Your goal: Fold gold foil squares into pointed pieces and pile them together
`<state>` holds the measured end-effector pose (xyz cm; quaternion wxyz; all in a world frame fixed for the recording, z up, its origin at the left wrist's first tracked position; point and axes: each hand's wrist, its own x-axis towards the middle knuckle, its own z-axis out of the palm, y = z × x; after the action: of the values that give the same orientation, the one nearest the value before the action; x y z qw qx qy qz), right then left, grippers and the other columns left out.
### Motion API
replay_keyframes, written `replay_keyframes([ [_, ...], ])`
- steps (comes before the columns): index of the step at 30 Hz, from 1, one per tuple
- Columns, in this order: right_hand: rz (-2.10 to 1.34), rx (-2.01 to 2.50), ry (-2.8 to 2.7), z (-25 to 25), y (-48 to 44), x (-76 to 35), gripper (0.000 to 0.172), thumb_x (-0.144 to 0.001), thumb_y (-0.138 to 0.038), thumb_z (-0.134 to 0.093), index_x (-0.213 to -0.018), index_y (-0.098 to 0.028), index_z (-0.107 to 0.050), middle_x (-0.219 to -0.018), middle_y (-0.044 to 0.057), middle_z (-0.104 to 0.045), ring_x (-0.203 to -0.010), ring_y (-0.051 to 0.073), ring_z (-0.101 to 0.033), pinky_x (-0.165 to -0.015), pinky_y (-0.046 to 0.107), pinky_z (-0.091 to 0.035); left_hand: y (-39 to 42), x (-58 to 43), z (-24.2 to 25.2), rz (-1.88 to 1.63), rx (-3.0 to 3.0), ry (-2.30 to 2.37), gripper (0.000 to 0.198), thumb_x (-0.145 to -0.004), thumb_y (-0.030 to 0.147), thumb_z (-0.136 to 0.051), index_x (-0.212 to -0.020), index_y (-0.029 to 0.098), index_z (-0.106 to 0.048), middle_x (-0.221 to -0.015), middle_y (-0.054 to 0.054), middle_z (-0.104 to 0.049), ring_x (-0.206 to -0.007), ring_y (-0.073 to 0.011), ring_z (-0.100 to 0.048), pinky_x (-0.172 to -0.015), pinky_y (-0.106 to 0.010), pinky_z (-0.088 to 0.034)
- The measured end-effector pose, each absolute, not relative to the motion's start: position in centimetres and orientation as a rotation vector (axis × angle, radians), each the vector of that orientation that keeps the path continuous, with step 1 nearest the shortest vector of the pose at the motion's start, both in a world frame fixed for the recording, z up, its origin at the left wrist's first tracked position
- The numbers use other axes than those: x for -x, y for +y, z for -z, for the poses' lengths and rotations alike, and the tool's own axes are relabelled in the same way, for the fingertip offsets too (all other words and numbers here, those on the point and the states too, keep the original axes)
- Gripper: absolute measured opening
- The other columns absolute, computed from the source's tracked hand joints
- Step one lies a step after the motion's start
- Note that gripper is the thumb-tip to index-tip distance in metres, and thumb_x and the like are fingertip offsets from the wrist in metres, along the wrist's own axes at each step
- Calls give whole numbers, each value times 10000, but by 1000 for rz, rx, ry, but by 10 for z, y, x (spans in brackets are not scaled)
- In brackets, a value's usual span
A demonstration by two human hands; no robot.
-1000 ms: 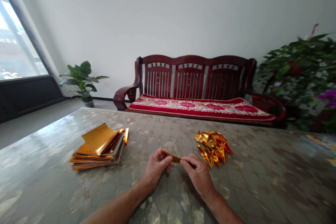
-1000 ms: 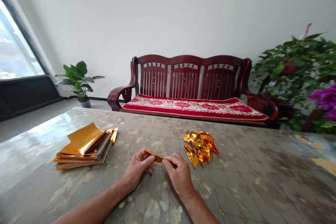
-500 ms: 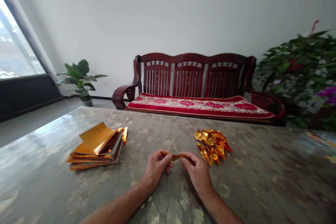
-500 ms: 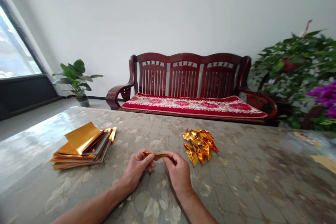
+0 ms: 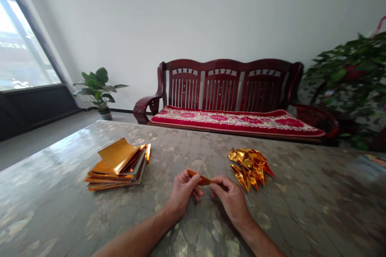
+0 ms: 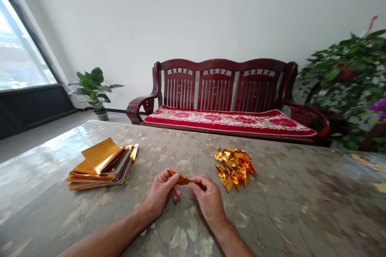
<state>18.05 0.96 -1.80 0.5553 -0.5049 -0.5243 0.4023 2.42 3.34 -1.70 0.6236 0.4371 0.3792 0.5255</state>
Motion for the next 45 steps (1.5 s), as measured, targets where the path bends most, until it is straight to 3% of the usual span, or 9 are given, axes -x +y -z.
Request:
replay_keyframes([
  [4,-873,1177,-1274,16,9,-181,182,-702,-369,-712,-714,-187,-710,-746,30,-647,-636,168,-579,-583,273,-500,33,-24,17,-1196,-959,859,489,-658,526,-803,-856,135,-587,-676,-19,-712,-463,-114,-633,-371,-161,-454],
  [12,-914,1201,-1173,16,5,-175,217,-666,-345,-754,-802,-176,-743,-780,59,-733,-746,222,-667,-716,322,-540,31,-25,17,-1186,-1000,842,468,-697,515,-786,-870,125,-593,-601,-13,-693,-442,-104,-613,-380,-157,-463],
  [17,-1056,1152,-905,18,5,-169,409,-582,-330,-803,-949,-174,-711,-896,76,-751,-821,252,-706,-691,337,-576,28,-25,18,-1209,-1007,844,431,-718,490,-780,-872,129,-602,-631,-18,-707,-475,-107,-630,-402,-156,-472],
  [23,-1104,1149,-775,16,7,-167,502,-556,-308,-819,-1001,-157,-642,-804,49,-738,-710,221,-702,-574,294,-575,25,-25,18,-1234,-1123,797,320,-786,436,-734,-858,144,-627,-763,-44,-743,-606,-153,-697,-452,-186,-513],
  [27,-1126,1116,-766,16,6,-167,556,-592,-331,-821,-1071,-144,-610,-787,56,-748,-703,224,-706,-617,325,-594,20,-26,18,-1266,-1247,792,250,-826,397,-694,-847,152,-651,-917,-82,-762,-690,-175,-725,-499,-204,-541],
  [33,-1087,1113,-774,16,2,-164,678,-617,-380,-816,-1210,-118,-616,-897,98,-768,-768,253,-723,-676,366,-610,18,-29,16,-1294,-1216,824,260,-810,413,-697,-837,161,-637,-885,-78,-769,-665,-180,-727,-482,-210,-542],
  [41,-895,1222,-1012,21,0,-168,549,-718,-389,-726,-1201,-135,-668,-916,97,-773,-773,249,-721,-665,338,-596,22,-27,14,-1292,-1176,935,324,-749,447,-737,-813,137,-666,-733,-71,-757,-586,-165,-693,-456,-201,-527],
  [45,-822,1248,-1154,20,-1,-173,441,-764,-336,-676,-1167,-158,-687,-911,76,-775,-791,231,-725,-737,330,-588,26,-25,14,-1239,-1162,930,331,-750,446,-735,-820,127,-681,-698,-65,-747,-551,-147,-669,-438,-189,-513],
])
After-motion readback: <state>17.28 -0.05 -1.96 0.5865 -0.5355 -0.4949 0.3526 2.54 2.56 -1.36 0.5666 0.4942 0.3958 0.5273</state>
